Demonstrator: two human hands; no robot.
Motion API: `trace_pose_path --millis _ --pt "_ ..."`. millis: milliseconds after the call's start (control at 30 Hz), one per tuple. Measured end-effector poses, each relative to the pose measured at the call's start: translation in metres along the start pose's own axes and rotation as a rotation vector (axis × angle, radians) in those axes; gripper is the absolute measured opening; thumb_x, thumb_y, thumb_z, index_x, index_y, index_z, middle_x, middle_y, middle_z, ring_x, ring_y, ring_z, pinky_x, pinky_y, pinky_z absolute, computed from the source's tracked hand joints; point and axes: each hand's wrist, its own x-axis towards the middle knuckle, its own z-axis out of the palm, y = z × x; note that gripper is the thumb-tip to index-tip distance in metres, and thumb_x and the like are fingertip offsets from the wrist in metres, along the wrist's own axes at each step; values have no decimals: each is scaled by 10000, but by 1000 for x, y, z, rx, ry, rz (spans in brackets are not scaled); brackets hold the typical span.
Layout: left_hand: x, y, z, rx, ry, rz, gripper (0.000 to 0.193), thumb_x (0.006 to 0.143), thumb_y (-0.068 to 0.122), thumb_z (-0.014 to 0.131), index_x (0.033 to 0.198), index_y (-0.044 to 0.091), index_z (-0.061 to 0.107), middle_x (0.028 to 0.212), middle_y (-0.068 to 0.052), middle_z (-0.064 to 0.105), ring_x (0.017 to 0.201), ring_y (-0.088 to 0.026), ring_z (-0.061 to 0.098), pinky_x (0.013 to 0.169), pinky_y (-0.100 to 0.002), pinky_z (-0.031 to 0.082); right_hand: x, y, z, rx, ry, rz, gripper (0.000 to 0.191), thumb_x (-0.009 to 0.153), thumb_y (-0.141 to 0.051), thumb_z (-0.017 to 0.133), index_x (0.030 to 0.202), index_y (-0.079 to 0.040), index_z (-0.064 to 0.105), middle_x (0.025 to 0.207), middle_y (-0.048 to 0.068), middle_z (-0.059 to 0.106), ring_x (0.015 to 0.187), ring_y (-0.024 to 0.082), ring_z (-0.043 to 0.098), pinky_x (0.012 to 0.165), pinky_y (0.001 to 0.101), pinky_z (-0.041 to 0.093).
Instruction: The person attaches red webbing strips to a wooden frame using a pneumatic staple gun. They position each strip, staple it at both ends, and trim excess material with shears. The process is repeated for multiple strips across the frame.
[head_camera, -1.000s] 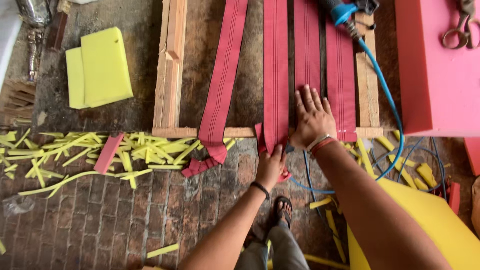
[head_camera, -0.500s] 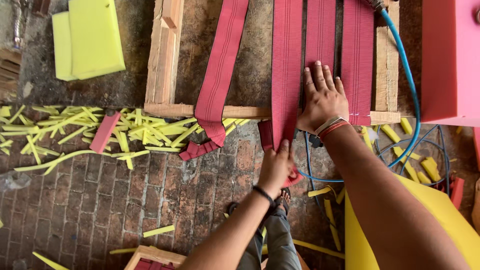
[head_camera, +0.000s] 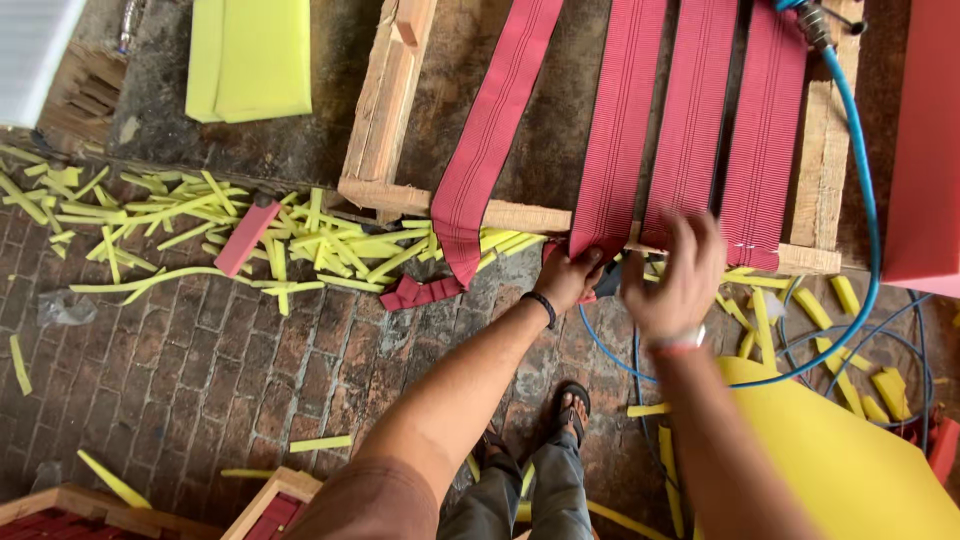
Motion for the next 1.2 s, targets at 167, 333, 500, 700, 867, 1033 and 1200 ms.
trace_pose_path --millis 167,333,500,700,867,1033,1200 --pt "-11 9 6 18 42 -3 239 1048 248 606 905 59 638 680 -11 615 511 -128 545 466 -308 449 -58 -25 26 912 -74 807 297 889 -294 738 1098 -87 699 1013 85 642 912 147 590 827 300 493" --pt "-13 -11 3 18 -1 67 227 1037 182 587 872 28 612 645 -58 607 502 -170 579 464 -340 481 -4 -17 51 904 -340 1019 397 926 -320 774 791 32 653 656 72 623 544 180 538 476 325 409" --pt "-27 -46 -6 249 118 52 308 1024 230 634 951 -62 698 729 -131 710 658 -181 693 575 -340 528 -6 -28 68 995 -180 1112 392 925 -339 804 800 -1 649 633 12 600 495 117 467 438 285 375" --pt "-136 -57 -36 282 -267 -44 537 925 331 721 1356 39 594 1292 -59 671 1173 -126 602 980 -308 453 -21 -28 90 928 25 749 324 981 -315 754 874 -12 711 757 10 697 625 82 560 578 256 463" --pt "-68 44 -56 -10 -235 -123 927 892 704 549 1513 19 489 1504 -179 539 1398 -299 488 1074 -523 432 -19 -28 96 984 -13 894 367 985 -305 766 845 31 714 752 58 699 617 102 529 565 279 444" --pt "-9 102 4 39 -13 -408 918 896 718 460 1591 134 324 1579 -172 328 1477 -361 270 1199 -640 221 -20 -38 85 1035 42 855 332 975 -295 735 908 29 737 801 47 733 644 96 579 578 278 476" --pt "-16 113 20 -232 -68 -429 811 926 641 546 1413 -6 505 1328 -229 607 1188 -386 609 965 -545 523 -50 -56 59 697 -51 848 420 1025 -356 645 904 37 731 718 98 709 611 135 594 593 338 483"
